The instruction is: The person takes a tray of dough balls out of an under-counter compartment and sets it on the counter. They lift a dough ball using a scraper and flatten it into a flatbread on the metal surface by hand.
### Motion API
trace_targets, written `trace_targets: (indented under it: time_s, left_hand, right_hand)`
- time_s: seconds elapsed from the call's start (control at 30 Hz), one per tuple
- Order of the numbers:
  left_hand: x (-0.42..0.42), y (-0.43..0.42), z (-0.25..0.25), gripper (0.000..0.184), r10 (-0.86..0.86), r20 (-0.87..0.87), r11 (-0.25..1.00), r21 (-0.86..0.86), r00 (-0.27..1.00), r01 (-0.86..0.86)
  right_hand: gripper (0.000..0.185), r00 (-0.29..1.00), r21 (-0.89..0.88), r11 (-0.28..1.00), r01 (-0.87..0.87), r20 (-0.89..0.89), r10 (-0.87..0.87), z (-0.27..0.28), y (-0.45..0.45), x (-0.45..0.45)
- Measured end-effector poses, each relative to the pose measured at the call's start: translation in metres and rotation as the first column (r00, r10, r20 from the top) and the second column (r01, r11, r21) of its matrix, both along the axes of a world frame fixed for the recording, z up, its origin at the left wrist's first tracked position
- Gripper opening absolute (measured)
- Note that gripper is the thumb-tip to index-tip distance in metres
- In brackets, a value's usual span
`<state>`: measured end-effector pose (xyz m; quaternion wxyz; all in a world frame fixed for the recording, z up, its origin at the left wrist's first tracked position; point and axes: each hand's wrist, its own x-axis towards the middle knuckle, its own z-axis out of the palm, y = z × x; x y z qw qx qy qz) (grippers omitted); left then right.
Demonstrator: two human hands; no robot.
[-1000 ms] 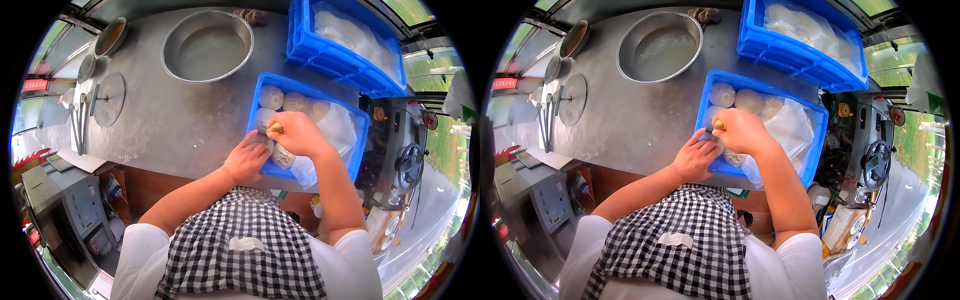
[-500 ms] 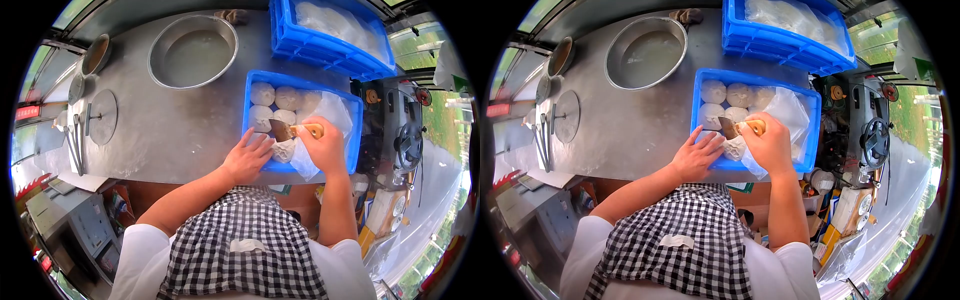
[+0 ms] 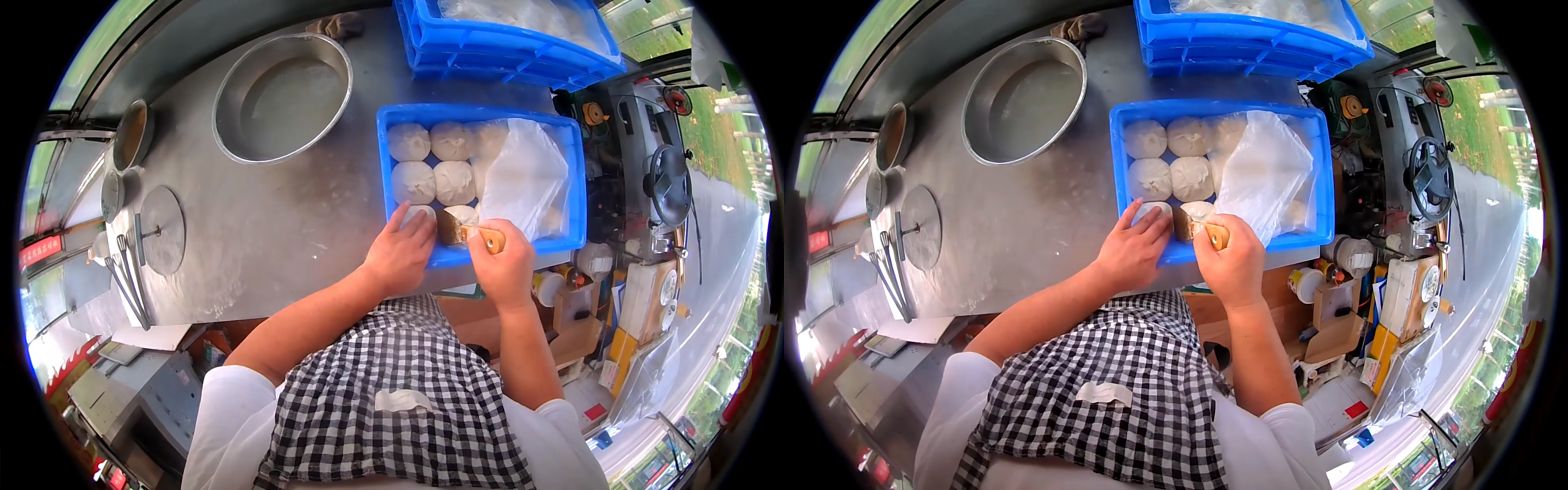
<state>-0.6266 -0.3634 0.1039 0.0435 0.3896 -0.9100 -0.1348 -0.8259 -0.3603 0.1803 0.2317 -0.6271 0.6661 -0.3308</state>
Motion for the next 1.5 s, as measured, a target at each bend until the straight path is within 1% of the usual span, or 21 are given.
trace_targets:
  time_s: [0.13, 0.37, 0.47, 0.63, 0.73, 0.83, 0.93, 0.97, 1.0, 1.07, 1.2, 1.3, 1.4, 1.5]
  left_hand:
    - [0.000, 0.000, -0.002, 0.060, 0.007, -0.010, 1.000, -0.011, 1.000, -0.007]
    - [0.002, -0.001, -0.002, 0.059, 0.002, -0.042, 1.000, -0.002, 0.999, -0.002]
    - [0.004, -0.002, 0.001, 0.053, 0.007, -0.108, 1.000, 0.006, 0.994, -0.007]
    - [0.004, -0.002, -0.001, 0.053, 0.017, -0.137, 1.000, -0.001, 0.990, -0.017]
    - [0.004, -0.002, 0.000, 0.053, 0.023, -0.150, 1.000, -0.004, 0.988, -0.024]
    - [0.005, -0.001, 0.002, 0.057, 0.030, -0.137, 1.000, 0.010, 0.990, -0.029]
    - [0.005, -0.002, 0.000, 0.060, 0.026, -0.138, 1.000, 0.002, 0.990, -0.026]
    - [0.005, -0.002, -0.001, 0.060, 0.025, -0.143, 1.000, -0.004, 0.989, -0.026]
    - [0.005, -0.002, 0.000, 0.060, 0.026, -0.150, 1.000, -0.004, 0.988, -0.027]
    - [0.005, -0.002, 0.001, 0.061, 0.027, -0.161, 1.000, 0.000, 0.987, -0.027]
    - [0.004, -0.001, -0.002, 0.061, 0.029, -0.182, 1.000, 0.001, 0.983, -0.029]
    - [0.004, 0.001, -0.003, 0.062, 0.039, -0.190, 0.999, -0.029, 0.981, -0.046]
    - [0.004, 0.003, -0.002, 0.064, 0.080, -0.191, 0.995, -0.049, 0.978, -0.091]
    - [0.003, 0.010, -0.003, 0.067, 0.133, -0.182, 0.990, -0.025, 0.974, -0.140]
  right_hand:
    - [0.013, 1.000, -0.024, 1.000, 0.013, -0.017, -0.013, -0.001, 0.002, 0.000]
    - [0.013, 0.999, -0.016, 0.999, 0.030, -0.018, -0.030, -0.005, 0.003, 0.002]
    - [0.014, 0.999, -0.031, 0.999, 0.021, -0.041, -0.022, -0.008, 0.002, 0.005]
    - [0.015, 0.993, -0.109, 0.994, -0.019, -0.114, 0.007, -0.011, 0.000, 0.015]
    - [0.015, 0.991, -0.089, 0.996, -0.028, -0.133, 0.016, -0.012, 0.000, 0.021]
    - [0.014, 0.988, -0.132, 0.990, -0.051, -0.154, 0.030, -0.017, -0.006, 0.017]
    - [0.012, 0.998, -0.124, 0.991, -0.049, -0.045, 0.043, -0.029, -0.007, -0.003]
    - [0.012, 1.000, -0.032, 0.999, 0.002, 0.007, -0.002, -0.036, -0.004, -0.014]
    - [0.013, 0.990, 0.074, 0.996, 0.059, 0.128, -0.068, -0.042, -0.003, -0.024]
    - [0.014, 0.912, 0.303, 0.944, 0.129, 0.337, -0.233, -0.050, 0.000, -0.038]
    - [0.015, 0.807, 0.486, 0.870, 0.085, 0.478, -0.346, -0.043, -0.008, -0.046]
    - [0.016, 0.774, 0.593, 0.804, 0.048, 0.486, -0.405, -0.034, -0.017, -0.055]
    - [0.022, 0.795, 0.630, 0.776, 0.038, 0.451, -0.405, -0.039, -0.023, -0.060]
    - [0.024, 0.769, 0.641, 0.767, 0.034, 0.474, -0.430, -0.049, -0.025, -0.045]
